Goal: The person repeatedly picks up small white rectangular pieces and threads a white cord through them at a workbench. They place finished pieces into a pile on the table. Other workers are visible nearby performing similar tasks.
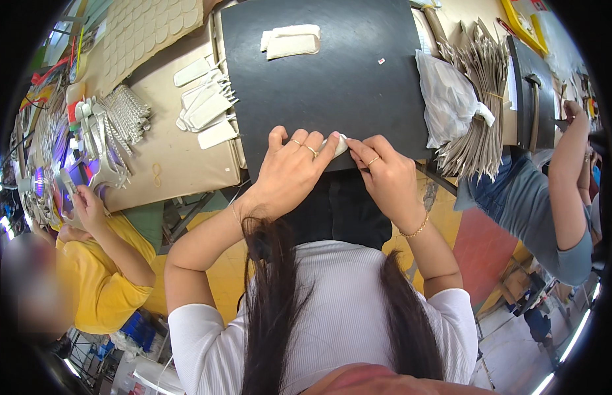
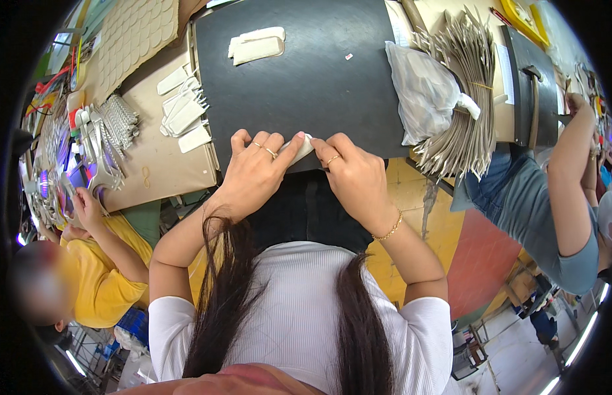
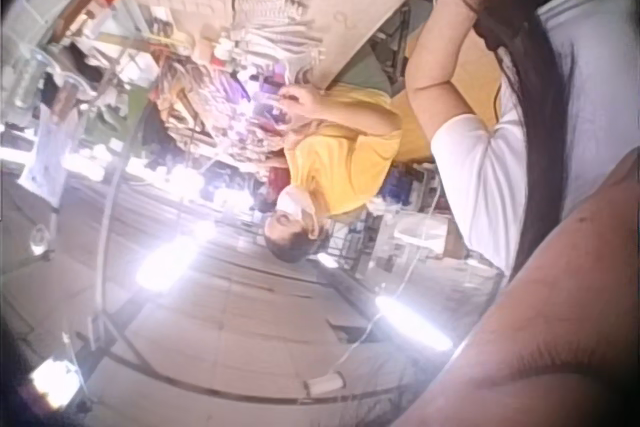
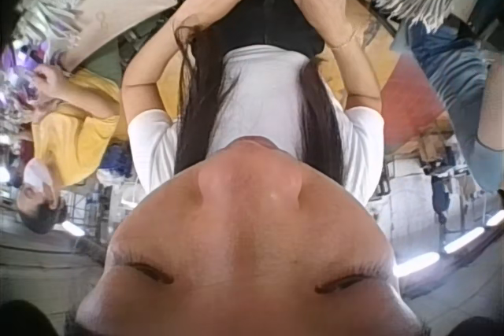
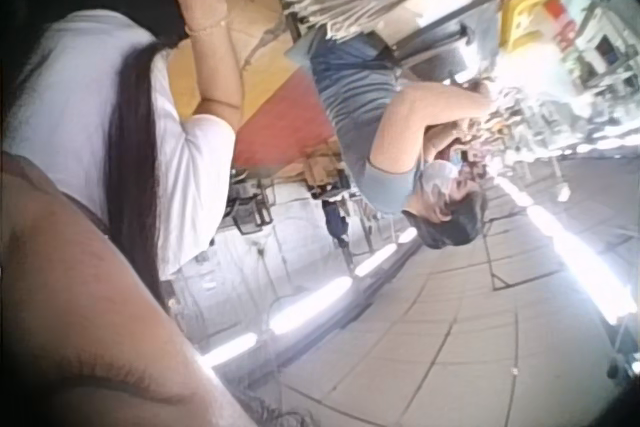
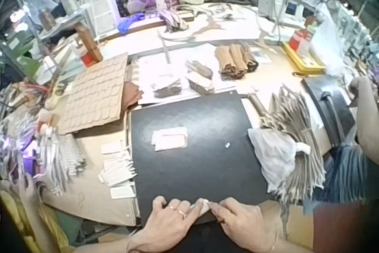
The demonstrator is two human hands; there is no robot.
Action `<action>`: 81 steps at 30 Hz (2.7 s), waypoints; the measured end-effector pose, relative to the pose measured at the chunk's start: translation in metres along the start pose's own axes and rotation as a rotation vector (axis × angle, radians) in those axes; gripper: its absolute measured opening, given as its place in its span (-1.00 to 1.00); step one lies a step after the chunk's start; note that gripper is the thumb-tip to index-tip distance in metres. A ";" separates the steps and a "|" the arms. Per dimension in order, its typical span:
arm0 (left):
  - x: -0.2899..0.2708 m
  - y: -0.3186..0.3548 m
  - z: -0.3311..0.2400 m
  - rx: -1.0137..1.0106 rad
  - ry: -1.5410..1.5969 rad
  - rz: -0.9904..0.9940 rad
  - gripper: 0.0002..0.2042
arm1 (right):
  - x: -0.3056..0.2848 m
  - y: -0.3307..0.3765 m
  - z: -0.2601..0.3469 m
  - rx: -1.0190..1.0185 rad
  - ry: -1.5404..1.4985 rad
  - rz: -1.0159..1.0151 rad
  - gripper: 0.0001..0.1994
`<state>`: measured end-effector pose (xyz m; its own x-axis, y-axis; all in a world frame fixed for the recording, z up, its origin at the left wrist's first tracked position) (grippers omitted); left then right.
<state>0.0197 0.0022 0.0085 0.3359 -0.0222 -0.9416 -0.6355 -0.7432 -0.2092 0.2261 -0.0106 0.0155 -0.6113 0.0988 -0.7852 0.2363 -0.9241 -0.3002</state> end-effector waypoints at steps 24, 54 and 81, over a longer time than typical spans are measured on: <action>-0.010 -0.029 0.034 0.234 0.050 0.100 -0.69 | -0.005 0.013 0.004 -0.064 0.176 0.104 -0.57; 0.007 0.005 0.021 0.047 -0.057 -0.306 -0.72 | 0.012 -0.013 0.016 0.016 -0.002 0.057 -0.72; 0.011 0.003 0.022 -0.009 -0.075 -0.301 -0.68 | 0.009 0.011 0.017 -0.035 0.087 0.076 -0.63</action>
<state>0.0067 0.0145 -0.0085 0.4559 0.2489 -0.8545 -0.5090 -0.7146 -0.4798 0.2104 -0.0260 0.0146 -0.5232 0.0622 -0.8499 0.3062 -0.9170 -0.2556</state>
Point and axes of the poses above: each hand's wrist, its own y-axis away from the middle knuckle, its own x-axis out of the palm, z = x × y, the point moved 1 cm from there along -y, towards the middle knuckle, and after that the axes turned 8 degrees about -z, right-handed, at the moved point
